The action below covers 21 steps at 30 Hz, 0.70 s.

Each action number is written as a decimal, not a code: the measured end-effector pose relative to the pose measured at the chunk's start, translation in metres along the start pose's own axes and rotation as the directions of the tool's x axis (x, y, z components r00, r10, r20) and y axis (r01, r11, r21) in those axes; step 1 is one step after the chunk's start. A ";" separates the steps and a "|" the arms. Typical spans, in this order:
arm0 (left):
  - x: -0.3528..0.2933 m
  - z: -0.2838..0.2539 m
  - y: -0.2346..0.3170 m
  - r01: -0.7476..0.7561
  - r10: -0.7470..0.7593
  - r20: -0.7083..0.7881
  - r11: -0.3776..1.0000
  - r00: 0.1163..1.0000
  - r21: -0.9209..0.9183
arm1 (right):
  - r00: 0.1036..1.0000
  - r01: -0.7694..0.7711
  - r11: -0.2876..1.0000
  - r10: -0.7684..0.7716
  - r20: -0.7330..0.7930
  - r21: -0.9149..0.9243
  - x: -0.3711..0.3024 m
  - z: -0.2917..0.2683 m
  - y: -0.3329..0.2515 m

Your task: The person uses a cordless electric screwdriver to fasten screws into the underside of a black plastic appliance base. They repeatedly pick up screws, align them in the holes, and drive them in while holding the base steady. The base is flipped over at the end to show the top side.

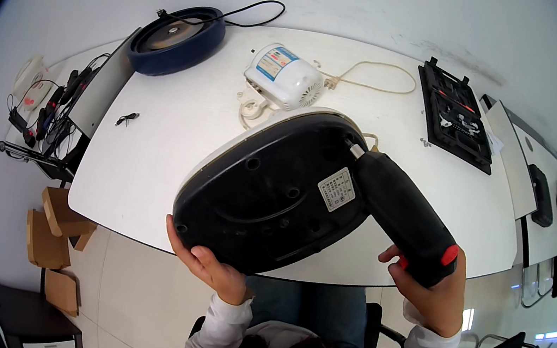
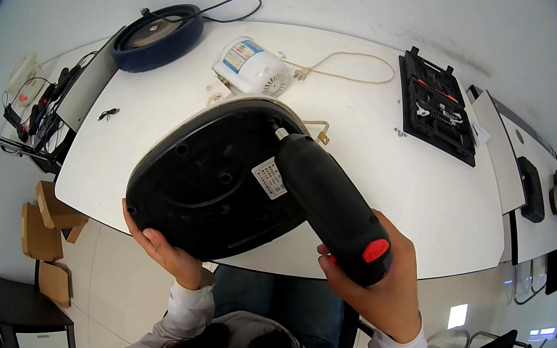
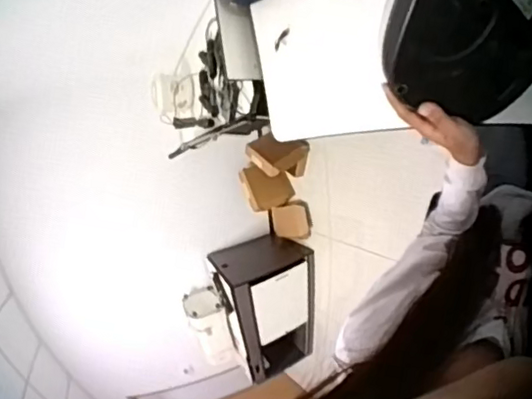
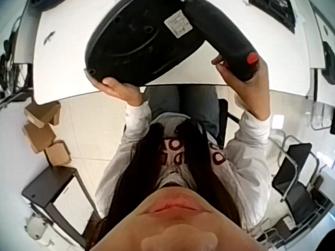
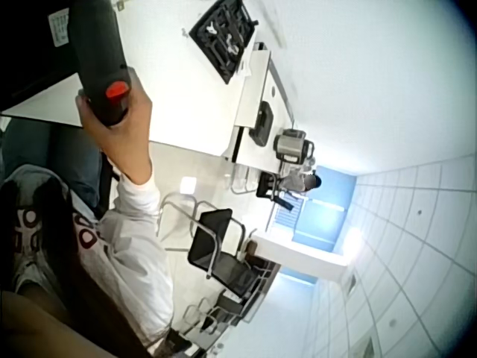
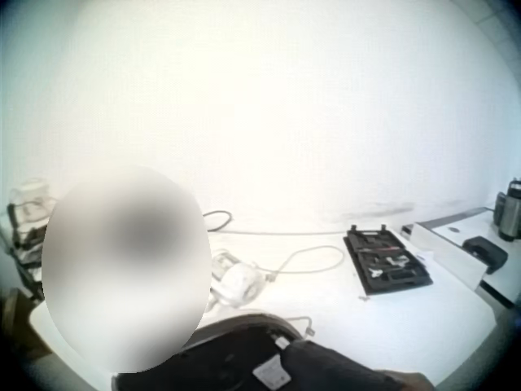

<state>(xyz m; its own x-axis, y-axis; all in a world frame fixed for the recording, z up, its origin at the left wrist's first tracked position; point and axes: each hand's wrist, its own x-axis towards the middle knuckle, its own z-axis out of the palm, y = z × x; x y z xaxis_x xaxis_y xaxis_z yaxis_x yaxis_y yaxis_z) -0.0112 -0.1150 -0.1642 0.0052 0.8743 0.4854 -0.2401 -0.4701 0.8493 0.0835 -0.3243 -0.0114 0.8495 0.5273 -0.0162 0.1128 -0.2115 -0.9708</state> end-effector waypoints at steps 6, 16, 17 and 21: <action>-0.004 0.002 0.005 0.012 -0.012 0.013 0.998 1.000 -0.055 | 0.997 0.038 0.990 -0.047 -0.063 -0.133 -0.002 -0.004 0.004; -0.009 0.003 0.005 -0.098 0.097 0.013 0.994 0.995 0.052 | 0.997 0.075 0.955 -0.065 0.043 -0.286 0.006 -0.030 -0.006; -0.010 0.003 0.006 -0.096 0.095 0.015 0.994 0.995 0.052 | 0.998 0.018 0.967 -0.004 0.057 -0.254 0.008 -0.034 -0.015; -0.009 0.001 0.005 -0.126 0.124 0.041 0.989 0.991 0.072 | 0.984 -0.096 0.977 0.122 0.129 -0.193 0.022 -0.049 -0.039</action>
<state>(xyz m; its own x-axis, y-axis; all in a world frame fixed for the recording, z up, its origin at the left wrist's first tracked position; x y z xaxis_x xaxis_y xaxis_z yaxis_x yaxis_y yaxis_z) -0.0117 -0.1256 -0.1647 0.0154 0.8038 0.5948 -0.1679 -0.5843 0.7940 0.1230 -0.3451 0.0381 0.7831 0.5995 -0.1655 0.1281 -0.4159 -0.9004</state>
